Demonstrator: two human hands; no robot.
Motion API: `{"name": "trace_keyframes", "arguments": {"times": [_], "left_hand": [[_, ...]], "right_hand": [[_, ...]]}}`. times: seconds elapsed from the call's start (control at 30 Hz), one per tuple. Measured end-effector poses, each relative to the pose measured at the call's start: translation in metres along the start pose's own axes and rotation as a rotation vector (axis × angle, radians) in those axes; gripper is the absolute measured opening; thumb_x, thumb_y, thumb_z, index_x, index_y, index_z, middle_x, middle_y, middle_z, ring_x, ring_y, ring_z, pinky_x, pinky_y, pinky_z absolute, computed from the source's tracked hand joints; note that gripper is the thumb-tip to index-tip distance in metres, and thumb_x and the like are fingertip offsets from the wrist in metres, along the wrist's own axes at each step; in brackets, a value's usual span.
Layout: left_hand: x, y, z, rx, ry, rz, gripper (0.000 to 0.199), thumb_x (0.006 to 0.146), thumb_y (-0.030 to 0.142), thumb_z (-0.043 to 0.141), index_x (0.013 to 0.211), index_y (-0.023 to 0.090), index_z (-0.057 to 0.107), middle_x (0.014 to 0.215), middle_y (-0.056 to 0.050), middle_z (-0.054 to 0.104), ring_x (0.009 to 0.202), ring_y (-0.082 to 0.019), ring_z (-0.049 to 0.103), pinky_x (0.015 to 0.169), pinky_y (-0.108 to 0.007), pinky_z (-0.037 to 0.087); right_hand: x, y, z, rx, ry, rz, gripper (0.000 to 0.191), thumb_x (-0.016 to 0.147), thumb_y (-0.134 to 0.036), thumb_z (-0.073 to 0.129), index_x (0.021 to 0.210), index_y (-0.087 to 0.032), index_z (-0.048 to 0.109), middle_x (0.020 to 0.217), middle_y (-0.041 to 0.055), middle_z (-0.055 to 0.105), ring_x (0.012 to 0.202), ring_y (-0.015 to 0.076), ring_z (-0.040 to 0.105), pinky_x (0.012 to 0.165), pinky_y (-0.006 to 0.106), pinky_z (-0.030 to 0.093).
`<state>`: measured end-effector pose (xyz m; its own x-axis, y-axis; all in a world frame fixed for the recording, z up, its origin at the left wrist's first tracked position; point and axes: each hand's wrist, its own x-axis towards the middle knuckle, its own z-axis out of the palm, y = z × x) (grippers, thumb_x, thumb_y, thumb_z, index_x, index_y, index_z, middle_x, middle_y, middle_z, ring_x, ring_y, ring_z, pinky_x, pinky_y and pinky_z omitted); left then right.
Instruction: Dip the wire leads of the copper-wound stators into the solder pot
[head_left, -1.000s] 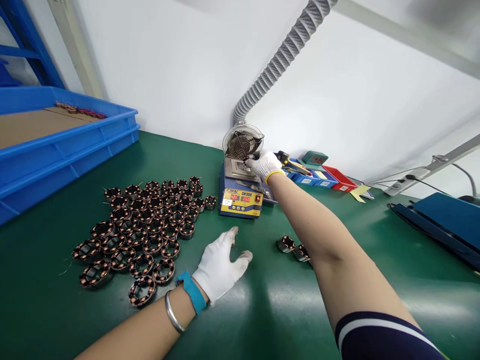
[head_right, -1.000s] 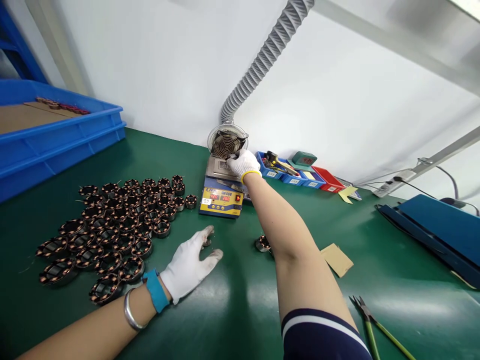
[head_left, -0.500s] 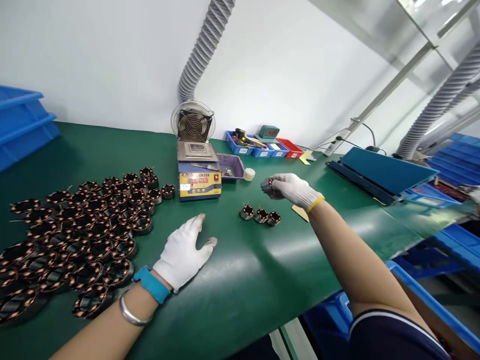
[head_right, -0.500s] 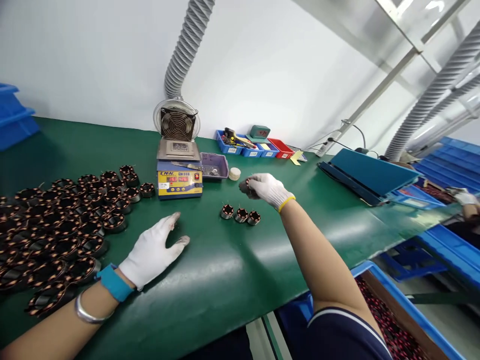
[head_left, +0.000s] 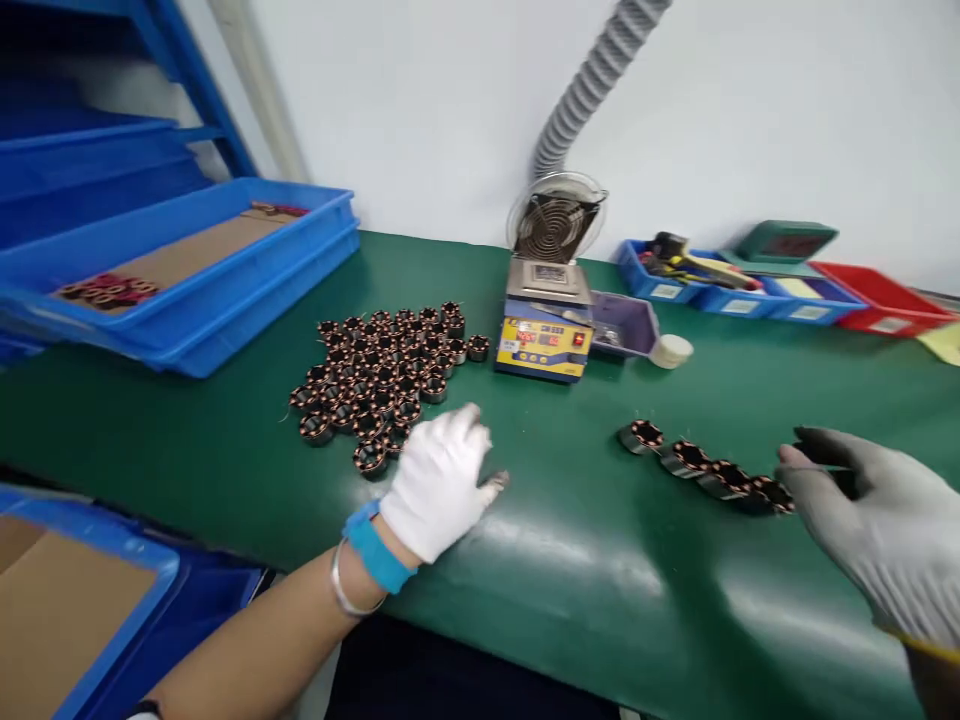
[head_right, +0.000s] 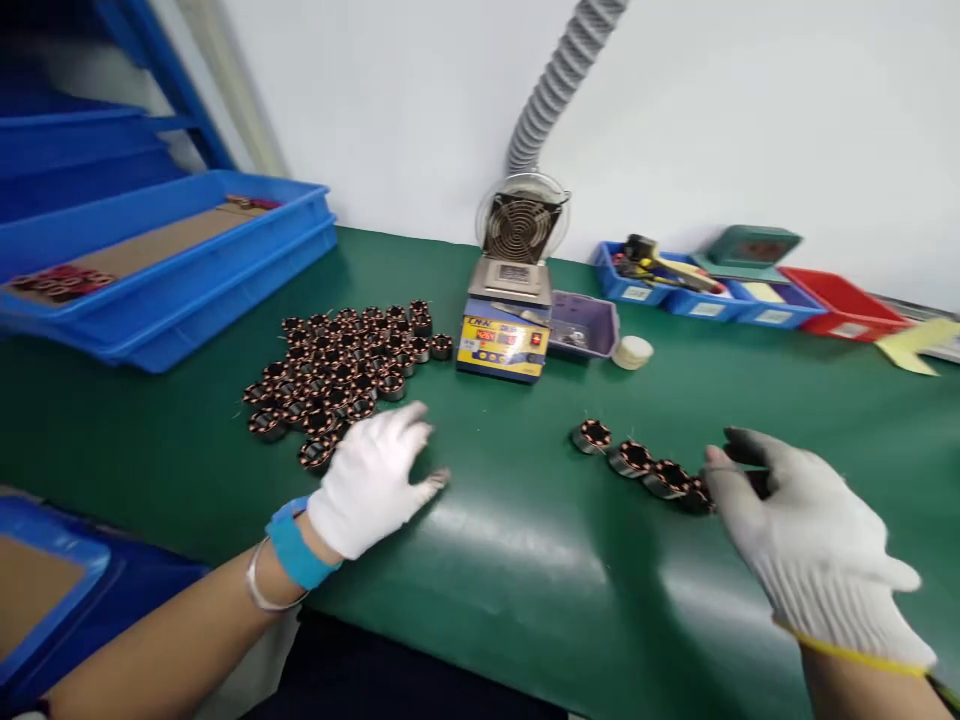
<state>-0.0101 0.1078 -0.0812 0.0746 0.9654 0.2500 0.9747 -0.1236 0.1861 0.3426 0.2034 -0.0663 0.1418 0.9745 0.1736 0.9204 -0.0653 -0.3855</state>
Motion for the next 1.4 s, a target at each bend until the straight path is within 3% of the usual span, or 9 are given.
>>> {"name": "trace_keyframes", "arguments": {"times": [0.03, 0.13, 0.2, 0.3, 0.57, 0.73, 0.93, 1.1, 1.4], "left_hand": [[-0.008, -0.009, -0.004, 0.07, 0.055, -0.113, 0.029, 0.079, 0.042, 0.063, 0.096, 0.018, 0.065, 0.134, -0.014, 0.052, 0.112, -0.033, 0.054, 0.092, -0.047, 0.045], [-0.028, -0.037, -0.008, 0.231, 0.159, -0.381, 0.029, 0.077, 0.046, 0.063, 0.084, 0.018, 0.065, 0.135, -0.015, 0.05, 0.113, -0.037, 0.052, 0.091, -0.051, 0.044], [-0.033, -0.049, -0.004, 0.269, 0.156, -0.367, 0.022, 0.079, 0.041, 0.061, 0.082, 0.019, 0.065, 0.135, -0.013, 0.05, 0.119, -0.036, 0.049, 0.096, -0.052, 0.041], [-0.025, -0.048, 0.006, 0.262, 0.117, -0.225, 0.013, 0.082, 0.028, 0.056, 0.08, 0.019, 0.065, 0.137, -0.012, 0.05, 0.128, -0.035, 0.041, 0.104, -0.053, 0.033], [0.031, 0.017, 0.018, 0.043, -0.199, -0.182, 0.047, 0.076, 0.057, 0.059, 0.101, 0.017, 0.058, 0.109, -0.012, 0.06, 0.086, -0.028, 0.065, 0.07, -0.037, 0.051], [0.048, 0.019, 0.024, -0.152, -0.174, -0.18, 0.088, 0.061, 0.064, 0.069, 0.13, 0.016, 0.041, 0.124, -0.013, 0.055, 0.099, -0.029, 0.064, 0.08, -0.035, 0.051], [0.061, 0.003, 0.044, -0.233, -0.078, -0.106, 0.034, 0.075, 0.043, 0.062, 0.101, 0.021, 0.062, 0.106, -0.007, 0.065, 0.096, -0.027, 0.065, 0.083, -0.036, 0.053], [0.056, 0.001, 0.055, -0.448, 0.141, 0.036, 0.035, 0.07, 0.027, 0.064, 0.104, 0.02, 0.061, 0.116, -0.007, 0.063, 0.104, -0.022, 0.063, 0.091, -0.033, 0.052], [0.051, 0.006, 0.058, -0.634, 0.17, 0.042, 0.047, 0.073, 0.021, 0.056, 0.119, 0.016, 0.055, 0.116, -0.007, 0.067, 0.105, -0.019, 0.064, 0.096, -0.031, 0.051]], "right_hand": [[-0.01, -0.014, 0.006, 0.049, 0.055, -0.065, 0.048, 0.076, -0.064, 0.044, 0.112, -0.037, 0.057, 0.104, 0.0237, 0.062, 0.099, 0.0408, 0.06, 0.077, 0.062, 0.042], [-0.048, -0.064, 0.034, 0.224, -0.142, -0.354, 0.033, 0.075, -0.056, 0.051, 0.103, -0.042, 0.06, 0.107, 0.0115, 0.065, 0.093, 0.0317, 0.064, 0.076, 0.05, 0.052], [-0.07, -0.097, 0.055, 0.268, -0.39, -0.56, 0.031, 0.078, -0.046, 0.05, 0.103, -0.036, 0.063, 0.107, 0.0089, 0.066, 0.09, 0.0285, 0.066, 0.07, 0.045, 0.055], [-0.084, -0.134, 0.083, 0.376, -0.516, -0.679, 0.034, 0.081, -0.038, 0.048, 0.11, -0.028, 0.063, 0.105, 0.0065, 0.067, 0.085, 0.0236, 0.066, 0.067, 0.037, 0.055], [-0.056, -0.144, 0.107, 0.843, -0.321, -0.473, 0.036, 0.089, -0.037, 0.046, 0.116, -0.017, 0.059, 0.114, 0.0094, 0.064, 0.104, 0.0219, 0.061, 0.09, 0.036, 0.05], [-0.045, -0.128, 0.105, 0.752, -0.285, -0.474, 0.035, 0.09, -0.034, 0.046, 0.115, -0.014, 0.061, 0.113, 0.0113, 0.064, 0.106, 0.023, 0.06, 0.094, 0.037, 0.048], [-0.042, -0.138, 0.104, 0.755, -0.35, -0.381, 0.035, 0.088, -0.031, 0.054, 0.117, -0.013, 0.061, 0.11, 0.0103, 0.066, 0.1, 0.0208, 0.063, 0.09, 0.034, 0.05], [-0.042, -0.144, 0.108, 0.91, -0.459, -0.221, 0.037, 0.083, -0.029, 0.062, 0.117, -0.015, 0.061, 0.108, 0.0086, 0.068, 0.099, 0.021, 0.065, 0.089, 0.035, 0.053], [-0.049, -0.154, 0.113, 1.13, -0.454, -0.164, 0.035, 0.079, -0.018, 0.061, 0.114, -0.017, 0.061, 0.106, 0.0061, 0.069, 0.096, 0.0178, 0.066, 0.09, 0.032, 0.054]]}}
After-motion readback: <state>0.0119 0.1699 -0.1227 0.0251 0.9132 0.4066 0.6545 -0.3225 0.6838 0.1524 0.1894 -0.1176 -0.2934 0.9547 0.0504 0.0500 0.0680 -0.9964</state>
